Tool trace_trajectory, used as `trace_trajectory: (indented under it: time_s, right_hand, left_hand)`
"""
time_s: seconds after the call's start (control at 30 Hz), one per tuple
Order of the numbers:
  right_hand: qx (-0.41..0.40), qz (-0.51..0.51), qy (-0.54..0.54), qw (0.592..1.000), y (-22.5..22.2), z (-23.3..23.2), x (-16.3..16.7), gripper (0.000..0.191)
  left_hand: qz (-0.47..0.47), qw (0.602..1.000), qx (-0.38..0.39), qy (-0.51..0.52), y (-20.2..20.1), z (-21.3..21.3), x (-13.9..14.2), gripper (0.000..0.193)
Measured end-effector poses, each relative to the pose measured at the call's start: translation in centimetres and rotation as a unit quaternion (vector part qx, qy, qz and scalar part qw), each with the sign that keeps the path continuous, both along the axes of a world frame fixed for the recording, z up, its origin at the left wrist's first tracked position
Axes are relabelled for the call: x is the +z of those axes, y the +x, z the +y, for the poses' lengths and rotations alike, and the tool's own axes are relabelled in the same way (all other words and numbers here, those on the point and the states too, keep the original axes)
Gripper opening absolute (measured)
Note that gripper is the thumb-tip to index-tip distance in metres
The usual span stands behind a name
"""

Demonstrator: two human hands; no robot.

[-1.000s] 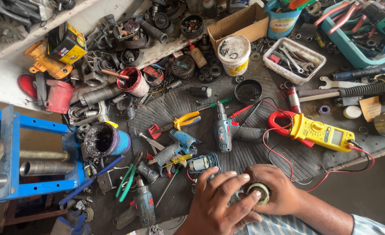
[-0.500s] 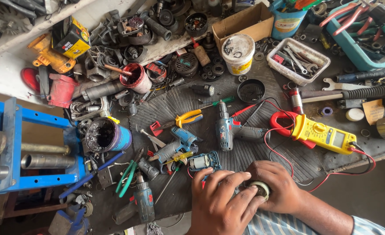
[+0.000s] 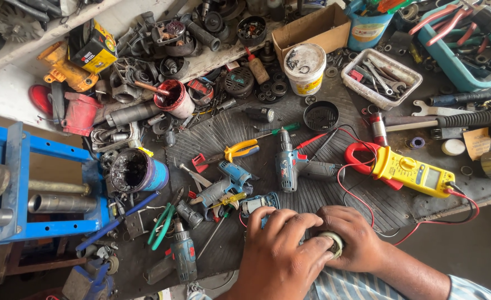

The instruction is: The person assembles small internal components into a cylindrical motor housing. Using pliers and a screwdriver, they place and adjust a gear and a bearing inside the housing, then rotate the gear to check fit.

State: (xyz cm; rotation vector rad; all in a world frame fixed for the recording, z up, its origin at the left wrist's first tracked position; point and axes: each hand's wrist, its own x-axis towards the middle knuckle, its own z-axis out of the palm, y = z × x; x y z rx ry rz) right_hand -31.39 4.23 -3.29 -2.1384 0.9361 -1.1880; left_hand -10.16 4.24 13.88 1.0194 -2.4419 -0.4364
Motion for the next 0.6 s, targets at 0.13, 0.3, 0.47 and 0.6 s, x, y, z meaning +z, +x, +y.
trace_trajectory:
  time_s: [0.13, 0.3, 0.47, 0.6]
  right_hand:
    - [0.017, 0.0, 0.007, 1.0, 0.0, -0.2, 0.4, 0.066]
    - [0.042, -0.025, 0.041, 0.998, 0.4, -0.5, 0.9, 0.057]
    - [0.047, -0.029, 0.074, 0.996, 0.6, -0.6, 1.2, 0.051]
    - [0.046, -0.02, 0.103, 0.993, 0.6, -0.7, 1.4, 0.054]
  left_hand:
    - [0.0, 1.0, -0.003, 0.03, -0.2, -0.4, 0.3, 0.022]
    - [-0.01, 0.999, -0.017, 0.045, -0.2, -1.0, 0.8, 0.023]
    - [-0.009, 0.998, -0.045, 0.037, 0.2, -1.7, 1.1, 0.025]
    - [0.003, 0.998, -0.06, 0.033, 0.5, -2.1, 0.4, 0.019]
